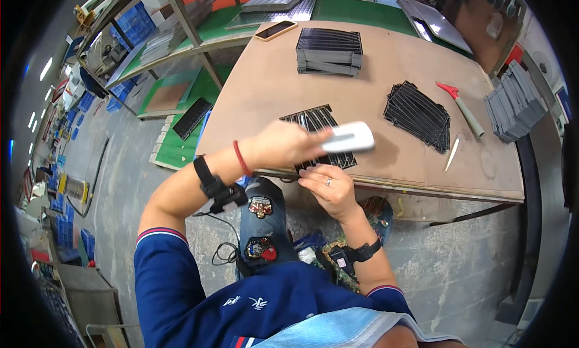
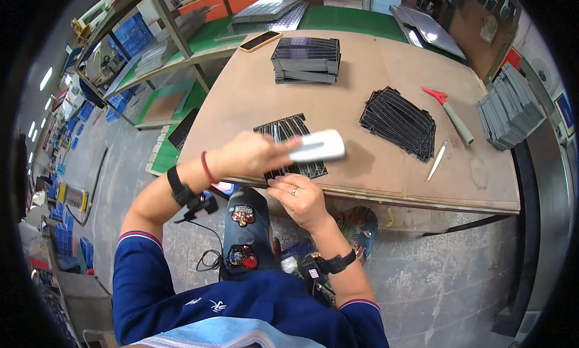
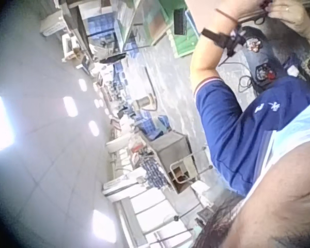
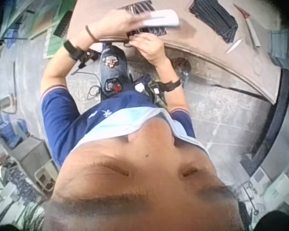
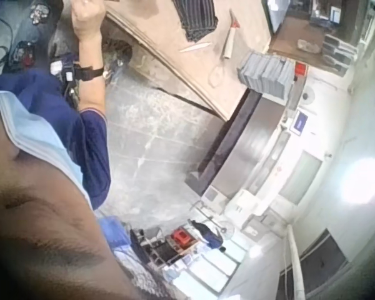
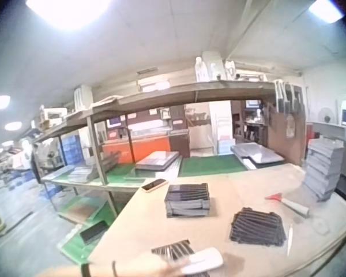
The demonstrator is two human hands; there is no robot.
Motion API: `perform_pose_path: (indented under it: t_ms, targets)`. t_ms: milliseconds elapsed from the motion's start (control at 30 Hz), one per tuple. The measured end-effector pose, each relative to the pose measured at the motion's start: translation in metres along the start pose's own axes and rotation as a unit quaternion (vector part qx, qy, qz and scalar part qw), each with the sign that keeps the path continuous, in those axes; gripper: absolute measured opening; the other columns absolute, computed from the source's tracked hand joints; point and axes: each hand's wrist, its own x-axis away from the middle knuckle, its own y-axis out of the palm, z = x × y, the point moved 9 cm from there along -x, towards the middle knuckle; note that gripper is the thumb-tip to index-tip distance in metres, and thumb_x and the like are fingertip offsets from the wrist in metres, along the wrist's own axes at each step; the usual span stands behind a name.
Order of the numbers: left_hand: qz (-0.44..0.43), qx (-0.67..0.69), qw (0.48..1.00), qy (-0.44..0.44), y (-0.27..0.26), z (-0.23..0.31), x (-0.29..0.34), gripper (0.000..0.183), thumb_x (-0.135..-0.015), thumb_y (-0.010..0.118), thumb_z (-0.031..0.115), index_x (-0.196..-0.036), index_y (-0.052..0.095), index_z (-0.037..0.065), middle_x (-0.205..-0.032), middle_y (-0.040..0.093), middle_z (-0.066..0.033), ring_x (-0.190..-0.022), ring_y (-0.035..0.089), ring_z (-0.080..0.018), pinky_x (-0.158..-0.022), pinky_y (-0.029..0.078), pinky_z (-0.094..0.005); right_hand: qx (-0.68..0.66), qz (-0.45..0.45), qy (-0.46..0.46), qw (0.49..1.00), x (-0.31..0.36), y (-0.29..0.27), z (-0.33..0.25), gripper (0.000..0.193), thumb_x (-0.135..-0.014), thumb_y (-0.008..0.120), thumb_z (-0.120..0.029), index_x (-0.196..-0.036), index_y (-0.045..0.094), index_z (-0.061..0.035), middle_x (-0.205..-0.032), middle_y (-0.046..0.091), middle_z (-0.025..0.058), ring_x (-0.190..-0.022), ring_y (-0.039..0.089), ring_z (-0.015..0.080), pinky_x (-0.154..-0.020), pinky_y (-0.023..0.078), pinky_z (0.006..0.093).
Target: The recorder brushes dust off metal heat sinks or grills and then uses a white marking pen to write on one of them.
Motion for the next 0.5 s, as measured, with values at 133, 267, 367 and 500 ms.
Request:
perform_pose_path:
  t_ms: [133, 267, 367, 500]
  targets:
    - [0.030, -0.059, 0.992, -0.107, 0.000, -0.054, -0.001, 0.044, -0.092, 0.053, 0.038, -0.129, 0.053, 0.014, -0.066, 0.063, -0.0163, -0.057, 0.063, -0.0342, -0.051, 0.049, -0.0448, 0.006, 0.000, -0.012, 1.000, -0.003, -0.006, -0.004, 0.014, -0.069, 0.066, -0.004, -0.082, 0.069, -0.0071, -0.090, 0.071, 0.0043, -0.088, 0.066, 0.0209, -0.076, 0.054, 0.0327]
    - [0.045, -0.133, 0.967, -0.212, -0.003, -0.115, 0.023, 0.042, -0.092, 0.051, 0.041, -0.122, 0.056, 0.012, -0.063, 0.063, -0.0139, -0.056, 0.063, -0.0329, -0.050, 0.051, -0.0448, -0.014, -0.010, -0.002, 1.000, -0.001, 0.002, -0.002, 0.017, -0.067, 0.071, -0.001, -0.083, 0.070, -0.0075, -0.091, 0.071, 0.0043, -0.089, 0.067, 0.0208, -0.079, 0.054, 0.0333]
    - [0.042, -0.094, 0.984, -0.143, 0.000, -0.050, 0.030, 0.045, -0.090, 0.055, 0.039, -0.126, 0.054, 0.010, -0.062, 0.062, -0.0155, -0.054, 0.063, -0.0316, -0.048, 0.049, -0.0436, -0.003, 0.005, -0.006, 1.000, -0.004, 0.001, 0.000, 0.014, -0.070, 0.066, -0.004, -0.083, 0.069, -0.0070, -0.090, 0.071, 0.0045, -0.088, 0.066, 0.0199, -0.078, 0.054, 0.0334]
    - [0.040, -0.038, 0.993, -0.109, 0.002, -0.001, 0.046, 0.047, -0.088, 0.060, 0.037, -0.129, 0.055, 0.013, -0.058, 0.060, -0.0140, -0.052, 0.062, -0.0305, -0.047, 0.049, -0.0428, 0.005, -0.010, 0.005, 1.000, -0.002, -0.003, -0.001, 0.015, -0.069, 0.067, -0.003, -0.083, 0.070, -0.0072, -0.092, 0.071, 0.0047, -0.088, 0.066, 0.0209, -0.080, 0.054, 0.0344]
